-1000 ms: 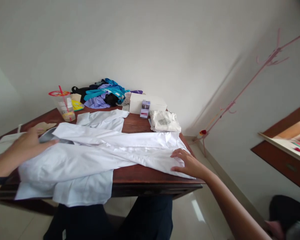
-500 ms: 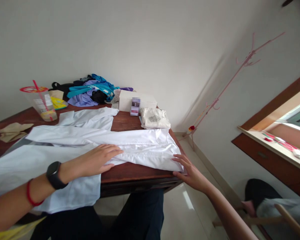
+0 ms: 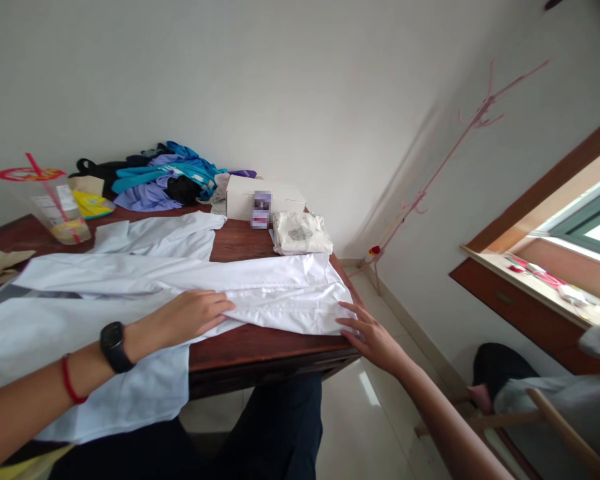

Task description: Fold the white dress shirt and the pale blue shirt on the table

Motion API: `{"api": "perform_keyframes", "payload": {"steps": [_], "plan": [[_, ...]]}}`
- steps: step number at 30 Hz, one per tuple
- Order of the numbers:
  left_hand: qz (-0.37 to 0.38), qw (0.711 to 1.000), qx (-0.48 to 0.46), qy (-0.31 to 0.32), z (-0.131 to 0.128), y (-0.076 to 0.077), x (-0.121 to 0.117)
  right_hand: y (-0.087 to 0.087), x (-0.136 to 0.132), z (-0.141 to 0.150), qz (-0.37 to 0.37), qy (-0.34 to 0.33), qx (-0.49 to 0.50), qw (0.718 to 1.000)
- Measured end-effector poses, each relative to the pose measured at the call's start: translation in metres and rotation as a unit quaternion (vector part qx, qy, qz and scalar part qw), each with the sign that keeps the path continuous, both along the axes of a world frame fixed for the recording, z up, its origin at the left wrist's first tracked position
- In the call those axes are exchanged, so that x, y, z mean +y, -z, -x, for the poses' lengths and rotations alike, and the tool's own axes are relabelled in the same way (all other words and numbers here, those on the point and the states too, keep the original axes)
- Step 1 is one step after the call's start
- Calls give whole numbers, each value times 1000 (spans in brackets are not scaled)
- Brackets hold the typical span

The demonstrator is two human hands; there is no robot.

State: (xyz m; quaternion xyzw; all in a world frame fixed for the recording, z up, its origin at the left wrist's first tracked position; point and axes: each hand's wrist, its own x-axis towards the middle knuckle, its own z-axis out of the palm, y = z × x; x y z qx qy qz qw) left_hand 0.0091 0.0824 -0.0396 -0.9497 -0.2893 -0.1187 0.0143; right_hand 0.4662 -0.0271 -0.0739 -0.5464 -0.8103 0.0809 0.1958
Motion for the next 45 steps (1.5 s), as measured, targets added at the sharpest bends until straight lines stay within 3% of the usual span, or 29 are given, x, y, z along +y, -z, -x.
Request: {"api": "perform_keyframes", "payload": {"steps": [5,8,12,15,19,24,31,35,40,45], "plan": [[114,992,-32,-50,-6,-12,4,-2,6,-4,-22,35,101,994],[183,980,-43,-63,-10,-23,4,-17,20,-12,-34,104,182,977],[239,966,-57,-85,-11,-33,13,-42,62,-21,-30,155,256,954],[211,967,-41,-137,-3,-33,23,-46,96,-21,47,159,237,957],[131,971,24,-200,14,-22,25,-22,116,-19,128,158,137,970],[55,988,6,-147,23,-5,14,3,112,-22,106,197,78,972],[-103,986,-28,-127,10,-14,2,-1,109,-21,86,217,13,972],[-80,988,-25,-128,0,5,7,2,121,-19,77,232,14,970],[-17,978,29,-205,-1,43,10,14,141,-19,72,288,45,954],[-23,976,21,-217,-2,49,6,17,152,-19,91,271,78,955]]}}
